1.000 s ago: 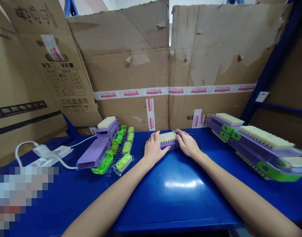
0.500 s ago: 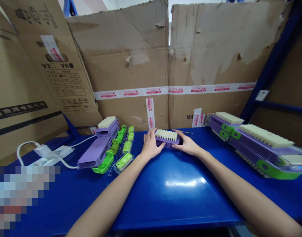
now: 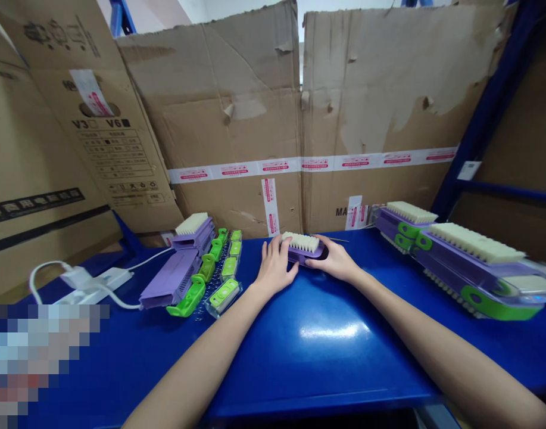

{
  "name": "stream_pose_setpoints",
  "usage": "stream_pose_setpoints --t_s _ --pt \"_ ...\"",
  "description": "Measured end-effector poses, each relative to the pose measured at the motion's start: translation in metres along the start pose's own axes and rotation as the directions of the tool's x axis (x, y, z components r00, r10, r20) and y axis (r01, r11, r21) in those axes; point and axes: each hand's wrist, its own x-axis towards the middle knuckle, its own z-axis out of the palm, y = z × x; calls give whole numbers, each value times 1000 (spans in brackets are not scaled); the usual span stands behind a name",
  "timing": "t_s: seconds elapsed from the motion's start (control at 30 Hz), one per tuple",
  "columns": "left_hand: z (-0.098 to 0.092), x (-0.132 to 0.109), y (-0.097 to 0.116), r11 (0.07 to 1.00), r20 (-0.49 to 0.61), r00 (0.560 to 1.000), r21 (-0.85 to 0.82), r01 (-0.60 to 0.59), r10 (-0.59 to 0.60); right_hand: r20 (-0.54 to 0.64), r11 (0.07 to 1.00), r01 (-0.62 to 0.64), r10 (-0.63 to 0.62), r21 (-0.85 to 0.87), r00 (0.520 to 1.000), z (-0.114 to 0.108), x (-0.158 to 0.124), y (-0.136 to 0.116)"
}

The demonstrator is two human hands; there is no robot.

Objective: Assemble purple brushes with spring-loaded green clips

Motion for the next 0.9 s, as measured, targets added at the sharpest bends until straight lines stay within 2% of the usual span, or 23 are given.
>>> stream_pose_setpoints --t_s 0.13,0.2,0.27,0.37,0.53,0.67,0.9 --pt "0 0 1 999 0 1000 41 18 -18 -27 989 -105 109 107 994 2 1 4" --pt "-1 0 2 998 19 1000 58 23 -24 -61 986 -133 140 104 988 3 1 4" --pt "-1 0 3 997 47 998 72 41 -44 -108 990 -137 140 37 984 4 1 3" --pt "-1 0 4 992 85 992 96 86 -95 -161 980 -112 86 -165 983 4 0 0" --pt "-3 0 5 973 125 976 170 155 -178 -139 881 -180 131 -438 982 3 -4 -8" --pt "-7 0 9 951 140 969 261 163 -205 -90 838 -178 154 -515 984 4 -6 -11" --pt "-20 -4 21 922 235 957 380 70 -169 -59 804 -174 171 -568 984 5 -8 -15"
